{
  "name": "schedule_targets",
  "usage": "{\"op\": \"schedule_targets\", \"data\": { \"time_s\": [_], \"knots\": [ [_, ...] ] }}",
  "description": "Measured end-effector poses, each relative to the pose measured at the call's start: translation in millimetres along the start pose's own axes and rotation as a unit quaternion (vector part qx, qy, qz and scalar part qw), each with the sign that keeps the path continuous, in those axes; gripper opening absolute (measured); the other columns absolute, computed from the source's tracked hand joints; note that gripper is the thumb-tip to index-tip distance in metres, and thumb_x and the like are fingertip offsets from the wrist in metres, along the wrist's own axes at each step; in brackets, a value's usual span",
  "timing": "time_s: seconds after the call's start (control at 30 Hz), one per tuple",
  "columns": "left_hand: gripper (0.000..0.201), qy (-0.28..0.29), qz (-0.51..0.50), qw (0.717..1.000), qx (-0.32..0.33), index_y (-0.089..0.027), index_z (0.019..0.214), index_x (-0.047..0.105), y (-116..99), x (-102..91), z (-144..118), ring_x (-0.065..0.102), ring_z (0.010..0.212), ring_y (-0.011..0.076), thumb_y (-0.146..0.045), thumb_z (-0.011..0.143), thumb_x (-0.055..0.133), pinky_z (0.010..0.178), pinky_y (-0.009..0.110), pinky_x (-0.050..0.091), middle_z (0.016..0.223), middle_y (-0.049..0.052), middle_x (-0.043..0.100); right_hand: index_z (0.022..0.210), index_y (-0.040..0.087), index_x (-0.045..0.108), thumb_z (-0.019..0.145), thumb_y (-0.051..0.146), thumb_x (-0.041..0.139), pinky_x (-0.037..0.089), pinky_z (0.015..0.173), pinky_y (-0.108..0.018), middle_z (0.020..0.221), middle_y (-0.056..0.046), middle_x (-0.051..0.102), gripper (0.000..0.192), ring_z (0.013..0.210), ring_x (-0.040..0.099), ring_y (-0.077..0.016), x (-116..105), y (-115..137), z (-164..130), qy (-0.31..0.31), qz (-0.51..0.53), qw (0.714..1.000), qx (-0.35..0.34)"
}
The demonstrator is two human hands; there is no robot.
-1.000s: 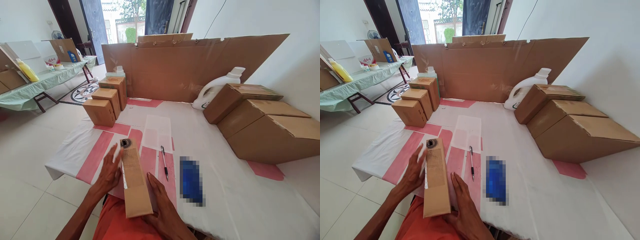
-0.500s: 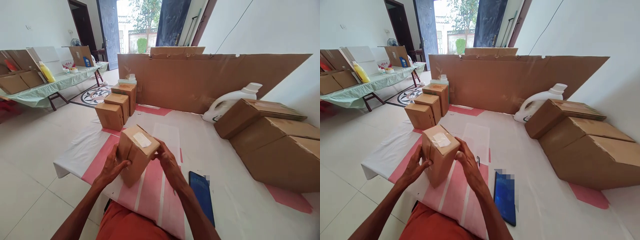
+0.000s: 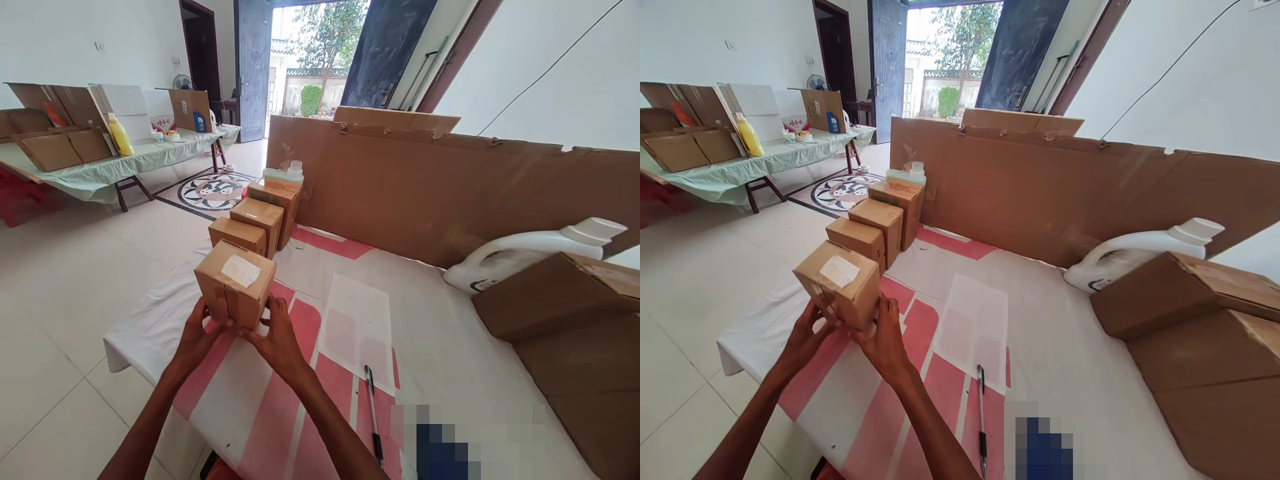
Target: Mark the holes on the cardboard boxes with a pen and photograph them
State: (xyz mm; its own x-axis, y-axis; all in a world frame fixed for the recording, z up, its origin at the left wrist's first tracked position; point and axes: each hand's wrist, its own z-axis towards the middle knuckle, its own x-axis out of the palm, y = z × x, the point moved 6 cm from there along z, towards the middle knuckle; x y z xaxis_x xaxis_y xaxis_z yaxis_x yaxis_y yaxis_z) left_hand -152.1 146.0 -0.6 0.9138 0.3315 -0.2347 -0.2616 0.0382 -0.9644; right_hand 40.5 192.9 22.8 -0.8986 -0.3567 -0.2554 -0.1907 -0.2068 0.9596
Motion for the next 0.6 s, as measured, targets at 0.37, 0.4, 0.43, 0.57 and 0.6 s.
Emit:
{"op": "schedule_targets", "data": {
  "time_s": [0.37, 0.4, 0.43, 0.57, 0.6],
  "knots": [
    [0.067, -0.031, -0.021, 0.999, 0.011, -0.021, 0.125, 0.057, 40.9, -25.1, 102.8, 0.072, 0.114, 0.0298, -0.057, 0.075, 0.083, 0.098, 0.045, 0.06, 0.125, 0.011, 0.072, 0.16, 0.022, 0.036, 0.094, 0.019, 0.061, 0.051, 0.108, -0.059, 0.145, -0.019, 0.047, 0.07, 0.132, 0.054, -0.0357, 48.7, -24.9, 93.9, -0.026, -0.064, 0.997, -0.029],
    [0.068, -0.034, -0.017, 0.999, 0.014, -0.02, 0.126, 0.057, 42.2, -27.2, 105.9, 0.073, 0.113, 0.0291, -0.058, 0.076, 0.082, 0.097, 0.044, 0.061, 0.125, 0.012, 0.072, 0.16, 0.021, 0.037, 0.096, 0.018, 0.059, 0.052, 0.108, -0.058, 0.146, -0.019, 0.047, 0.068, 0.131, 0.055, -0.0353, 50.1, -22.7, 95.3, -0.023, -0.07, 0.997, -0.03],
    [0.068, -0.038, -0.009, 0.999, 0.018, -0.02, 0.126, 0.057, 42.3, -30.0, 108.3, 0.073, 0.111, 0.0285, -0.059, 0.076, 0.082, 0.096, 0.043, 0.061, 0.123, 0.011, 0.072, 0.159, 0.02, 0.039, 0.097, 0.018, 0.058, 0.052, 0.108, -0.058, 0.145, -0.019, 0.049, 0.064, 0.129, 0.057, -0.0347, 51.4, -19.0, 96.9, -0.02, -0.077, 0.996, -0.029],
    [0.052, -0.051, 0.037, 0.997, 0.036, -0.016, 0.126, 0.062, 27.5, -36.4, 108.8, 0.072, 0.104, 0.0252, -0.052, 0.091, 0.076, 0.089, 0.043, 0.063, 0.118, 0.01, 0.071, 0.146, 0.02, 0.055, 0.102, 0.025, 0.062, 0.055, 0.104, -0.055, 0.139, -0.016, 0.06, 0.045, 0.122, 0.063, -0.0309, 47.4, 3.1, 97.9, -0.012, -0.115, 0.993, -0.022],
    [0.046, -0.046, 0.049, 0.997, 0.045, -0.016, 0.128, 0.063, 20.1, -30.7, 106.9, 0.072, 0.104, 0.0246, -0.047, 0.096, 0.072, 0.09, 0.044, 0.063, 0.12, 0.01, 0.07, 0.142, 0.02, 0.058, 0.102, 0.029, 0.064, 0.057, 0.101, -0.053, 0.137, -0.014, 0.062, 0.041, 0.119, 0.065, -0.0293, 40.5, 7.4, 94.3, -0.011, -0.129, 0.991, -0.02]
  ]
}}
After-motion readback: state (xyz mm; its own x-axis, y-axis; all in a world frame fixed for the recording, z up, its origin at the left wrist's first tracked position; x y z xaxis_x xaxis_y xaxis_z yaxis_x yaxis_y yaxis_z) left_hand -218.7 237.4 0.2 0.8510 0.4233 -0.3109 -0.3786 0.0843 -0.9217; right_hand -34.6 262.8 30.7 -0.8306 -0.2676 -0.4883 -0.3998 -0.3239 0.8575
